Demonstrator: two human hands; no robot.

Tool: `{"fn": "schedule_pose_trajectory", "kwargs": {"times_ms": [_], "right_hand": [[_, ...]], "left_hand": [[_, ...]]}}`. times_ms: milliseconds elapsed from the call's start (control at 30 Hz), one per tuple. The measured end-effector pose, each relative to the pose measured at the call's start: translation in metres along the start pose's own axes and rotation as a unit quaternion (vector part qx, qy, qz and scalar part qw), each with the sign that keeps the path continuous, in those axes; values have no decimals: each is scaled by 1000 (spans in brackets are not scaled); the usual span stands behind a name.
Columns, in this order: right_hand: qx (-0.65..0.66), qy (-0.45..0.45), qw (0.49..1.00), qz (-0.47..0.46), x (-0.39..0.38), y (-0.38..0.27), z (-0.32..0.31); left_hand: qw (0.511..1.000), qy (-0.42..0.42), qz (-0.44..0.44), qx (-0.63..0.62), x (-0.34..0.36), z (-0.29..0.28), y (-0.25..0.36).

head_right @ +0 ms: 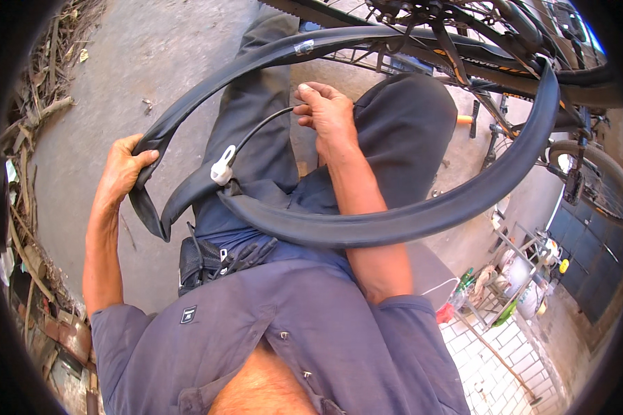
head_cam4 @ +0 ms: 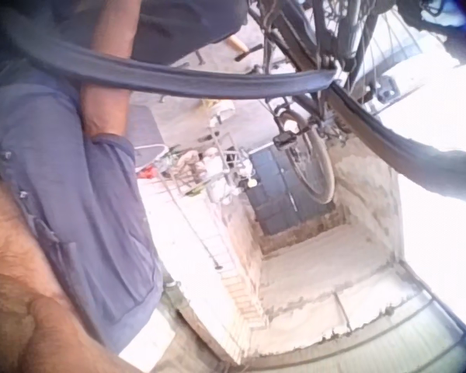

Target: The person repairs a punctured bicycle inner tube by applying a patch to the damaged area. They use a hand pump to inflate the tube, then remove the valve cap and inspect the patch to ensure it is secure.

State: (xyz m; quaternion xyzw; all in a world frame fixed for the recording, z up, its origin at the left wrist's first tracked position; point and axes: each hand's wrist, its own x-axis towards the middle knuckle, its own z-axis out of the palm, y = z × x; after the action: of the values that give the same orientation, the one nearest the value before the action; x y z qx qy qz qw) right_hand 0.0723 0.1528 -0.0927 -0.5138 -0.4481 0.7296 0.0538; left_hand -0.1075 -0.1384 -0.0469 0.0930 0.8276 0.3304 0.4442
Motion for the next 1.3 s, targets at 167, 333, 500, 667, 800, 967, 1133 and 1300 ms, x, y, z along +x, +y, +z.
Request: {"fn": "schedule_pose_trajectory", "kwargs": {"times_ms": [167,333,500,667,800,967,1133,1300], "right_hand": [[234,-113,960,105,-35,-24,-29],[495,-155,832,195,-95,10,-48],[539,-118,809,203,-76,41,-50],[537,-176,823,63,-41,-21,-52],[395,-190,899,-7,-34,-48,-60],[220,-154,963,-36,-82,-86,-78],[232,-31,965,-115,-106,-88,-153],[120,192,955,-192,-96,-73,-225]], "left_hand": [[1000,13,16,-24,1,-1,1],[999,2,2,-43,4,-2,3],[998,0,-10,-57,2,-1,13],[999,15,-2,-30,0,-5,21],[1000,14,14,-12,8,-5,19],[1000,26,9,-10,7,-9,24],[997,34,66,19,11,-9,28],[999,12,38,16,18,-2,34]]}}
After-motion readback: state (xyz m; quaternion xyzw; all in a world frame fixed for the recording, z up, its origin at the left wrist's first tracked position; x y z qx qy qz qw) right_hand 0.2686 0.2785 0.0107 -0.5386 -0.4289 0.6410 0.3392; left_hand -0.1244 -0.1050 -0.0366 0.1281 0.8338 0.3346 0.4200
